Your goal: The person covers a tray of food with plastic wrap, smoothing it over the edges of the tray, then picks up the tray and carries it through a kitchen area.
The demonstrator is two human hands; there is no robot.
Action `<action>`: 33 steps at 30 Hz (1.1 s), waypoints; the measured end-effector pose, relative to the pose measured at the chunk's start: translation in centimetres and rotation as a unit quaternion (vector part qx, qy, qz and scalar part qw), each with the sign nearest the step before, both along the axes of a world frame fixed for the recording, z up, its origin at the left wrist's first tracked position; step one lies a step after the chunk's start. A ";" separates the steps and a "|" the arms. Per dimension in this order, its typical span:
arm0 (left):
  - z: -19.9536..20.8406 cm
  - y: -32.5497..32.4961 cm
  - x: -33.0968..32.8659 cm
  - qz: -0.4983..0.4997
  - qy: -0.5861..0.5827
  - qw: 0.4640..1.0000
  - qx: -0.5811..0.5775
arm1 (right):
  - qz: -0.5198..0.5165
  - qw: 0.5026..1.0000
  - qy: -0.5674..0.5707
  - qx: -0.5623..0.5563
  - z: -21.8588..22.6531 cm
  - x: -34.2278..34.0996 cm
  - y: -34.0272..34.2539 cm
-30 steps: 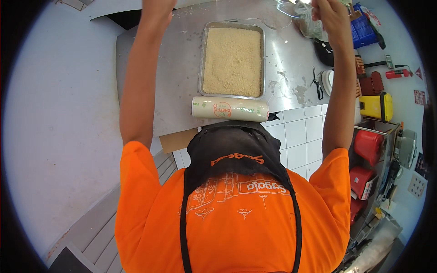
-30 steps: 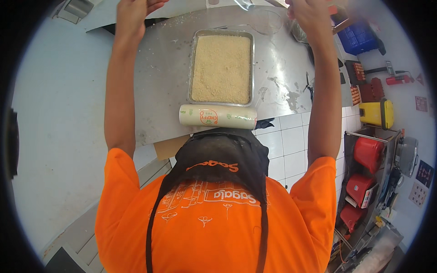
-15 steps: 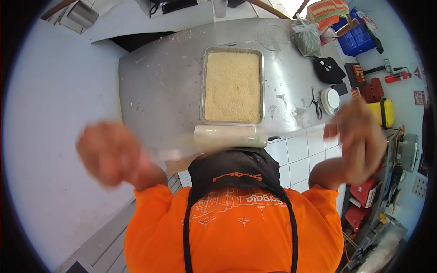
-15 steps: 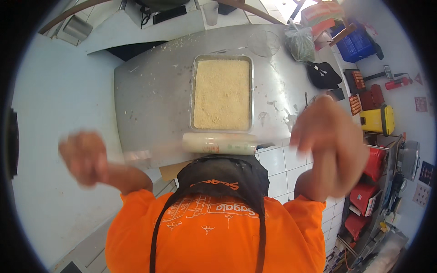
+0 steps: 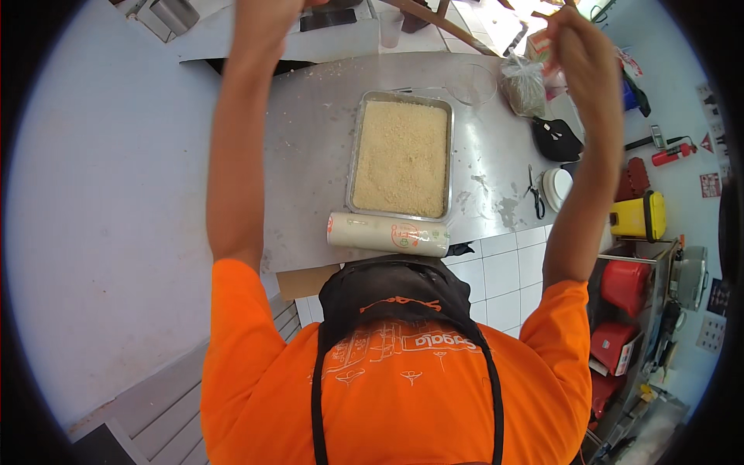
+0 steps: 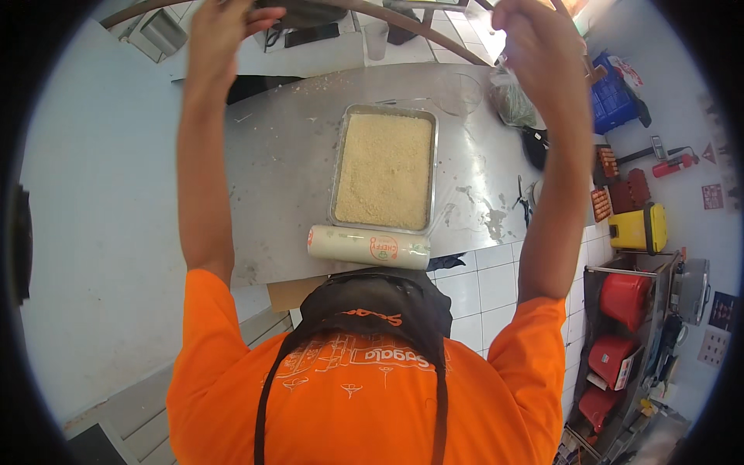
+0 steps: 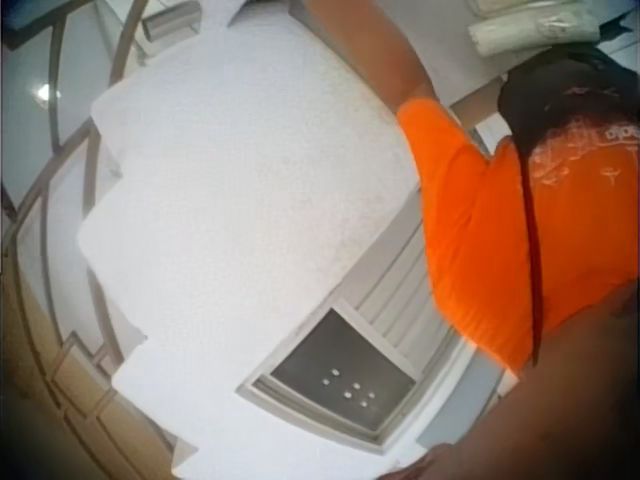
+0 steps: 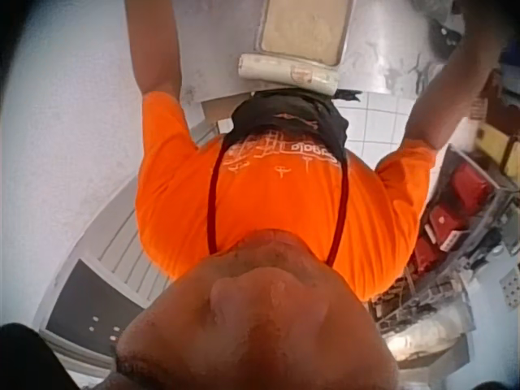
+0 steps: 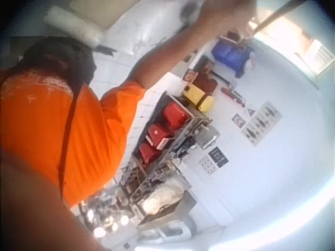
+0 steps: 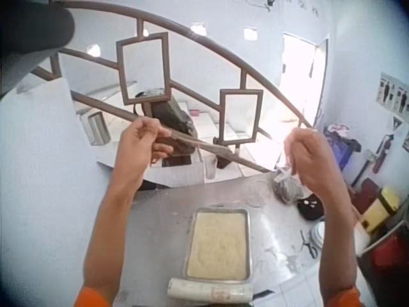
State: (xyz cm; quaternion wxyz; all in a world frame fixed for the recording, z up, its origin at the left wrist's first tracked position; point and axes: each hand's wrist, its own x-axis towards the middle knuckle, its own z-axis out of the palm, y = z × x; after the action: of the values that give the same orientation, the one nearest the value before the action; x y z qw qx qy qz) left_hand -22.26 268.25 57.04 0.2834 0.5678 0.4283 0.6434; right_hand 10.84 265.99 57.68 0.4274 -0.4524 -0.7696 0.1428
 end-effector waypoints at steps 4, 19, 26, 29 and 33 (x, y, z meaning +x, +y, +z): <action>-5.9 9.0 1.6 -0.064 -0.048 0.997 -0.022 | -0.138 0.978 -0.152 0.026 -5.8 2.7 10.6; -21.8 24.6 5.6 -0.025 0.046 0.991 -0.122 | -0.233 0.940 0.117 -0.221 -20.0 2.8 23.4; -31.5 26.7 6.5 0.017 0.255 0.962 -0.100 | -0.318 0.941 -0.115 -0.028 -29.5 -0.6 24.8; -35.5 26.8 6.7 -0.009 0.349 0.933 -0.090 | -0.306 0.939 -0.131 -0.090 -33.1 -1.4 24.2; -39.6 26.2 7.0 -0.091 0.455 0.878 -0.116 | -0.293 0.921 -0.185 -0.177 -37.2 -1.8 23.5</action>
State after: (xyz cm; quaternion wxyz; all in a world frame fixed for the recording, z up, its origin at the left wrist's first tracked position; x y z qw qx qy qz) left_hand -15.22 294.42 17.49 0.1785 0.7974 0.5279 0.2314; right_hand 9.00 289.53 20.48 0.2126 -0.7446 -0.6300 0.0587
